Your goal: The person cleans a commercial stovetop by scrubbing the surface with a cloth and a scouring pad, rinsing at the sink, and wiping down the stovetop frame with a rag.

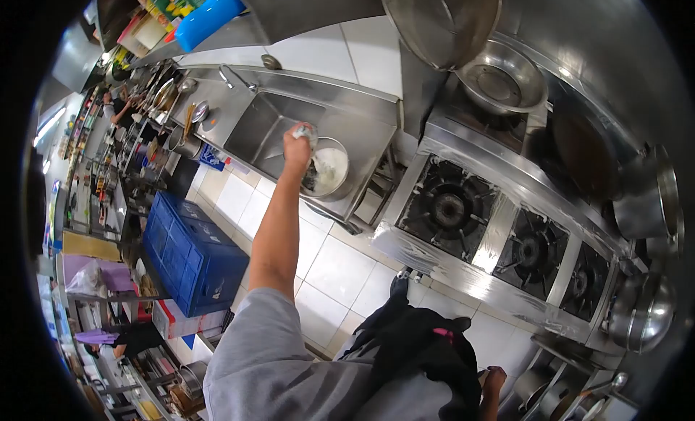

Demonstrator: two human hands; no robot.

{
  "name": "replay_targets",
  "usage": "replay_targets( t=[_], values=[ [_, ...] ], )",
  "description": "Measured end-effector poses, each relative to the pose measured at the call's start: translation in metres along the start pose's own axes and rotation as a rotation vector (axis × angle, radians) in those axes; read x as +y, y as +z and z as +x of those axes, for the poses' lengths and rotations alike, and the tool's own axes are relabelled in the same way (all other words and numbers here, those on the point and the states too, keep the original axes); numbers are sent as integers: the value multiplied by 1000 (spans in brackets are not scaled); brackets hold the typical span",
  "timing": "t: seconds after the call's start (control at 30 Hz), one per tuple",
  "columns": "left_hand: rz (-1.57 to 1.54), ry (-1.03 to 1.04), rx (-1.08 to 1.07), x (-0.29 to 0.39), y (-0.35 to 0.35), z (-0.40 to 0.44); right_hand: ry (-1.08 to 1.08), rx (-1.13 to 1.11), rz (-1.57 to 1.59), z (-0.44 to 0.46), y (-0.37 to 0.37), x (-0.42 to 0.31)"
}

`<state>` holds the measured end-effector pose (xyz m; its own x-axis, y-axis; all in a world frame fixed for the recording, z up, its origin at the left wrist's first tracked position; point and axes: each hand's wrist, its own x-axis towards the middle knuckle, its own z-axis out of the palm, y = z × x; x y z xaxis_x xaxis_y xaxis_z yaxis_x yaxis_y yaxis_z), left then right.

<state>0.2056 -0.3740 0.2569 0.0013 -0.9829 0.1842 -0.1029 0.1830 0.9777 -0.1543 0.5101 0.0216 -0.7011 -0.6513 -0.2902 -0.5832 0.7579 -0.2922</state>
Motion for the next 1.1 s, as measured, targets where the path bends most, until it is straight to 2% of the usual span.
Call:
replay_targets(
  t=[0.03,0.07,0.1,0.17,0.23,0.3,0.33,0.4,0.43,0.47,0.5,0.57,0.67,0.73,0.8,0.83,0.9,0.93,1.0,1.03,1.07,1.1],
  values=[
    [-6,-13,16,0,1,0,360,-18,317,-1,-6,-15],
    [12,-9,-60,-10,-6,3,719,-32,637,0,-17,-35],
    [9,-10,-74,-37,-11,6,732,-26,642,0,-21,-36],
    [632,59,8,-94,-21,-3,303,-216,198,-7,-33,-37],
    [685,53,-182,-116,-29,-24,421,-112,311,-13,-28,-40],
    [614,-1,-280,-91,-22,-36,213,-71,153,-30,-16,-30],
    [434,-97,-284,-71,-9,-41,285,-44,315,-38,-14,-29],
    [51,-342,-300,-3,28,-60,295,-76,262,-49,-12,-25],
    [50,-342,-319,-18,46,-57,278,-108,208,-52,-5,-16],
    [-120,-461,-408,-42,68,-48,242,-81,185,-59,1,-7],
    [-289,-585,-496,-57,90,-43,263,-77,188,-61,-11,-25],
    [-142,-575,-781,-53,144,-53,706,52,495,-54,-51,-83],
    [7,-593,-915,-92,216,-75,895,169,690,-64,-48,-84],
    [537,36,-846,-110,250,-77,946,230,720,-71,-51,-90],
    [988,99,-791,-100,284,-48,929,168,683,-83,-57,-97],
    [984,104,-813,-109,294,-39,951,174,682,-91,-56,-100],
    [1090,364,-638,-128,304,-24,1028,129,721,-103,-54,-105],
    [1087,366,-651,-147,307,-25,1041,131,720,-112,-50,-106],
    [1180,500,-734,-180,304,-38,950,123,498,-129,-39,-104],
    [1074,549,-683,-182,295,-53,954,119,495,-140,-29,-99],
    [971,592,-632,-183,280,-74,1013,142,595,-154,-20,-92],
    [994,570,-650,-183,264,-94,1068,165,697,-158,-17,-87]
  ],
)
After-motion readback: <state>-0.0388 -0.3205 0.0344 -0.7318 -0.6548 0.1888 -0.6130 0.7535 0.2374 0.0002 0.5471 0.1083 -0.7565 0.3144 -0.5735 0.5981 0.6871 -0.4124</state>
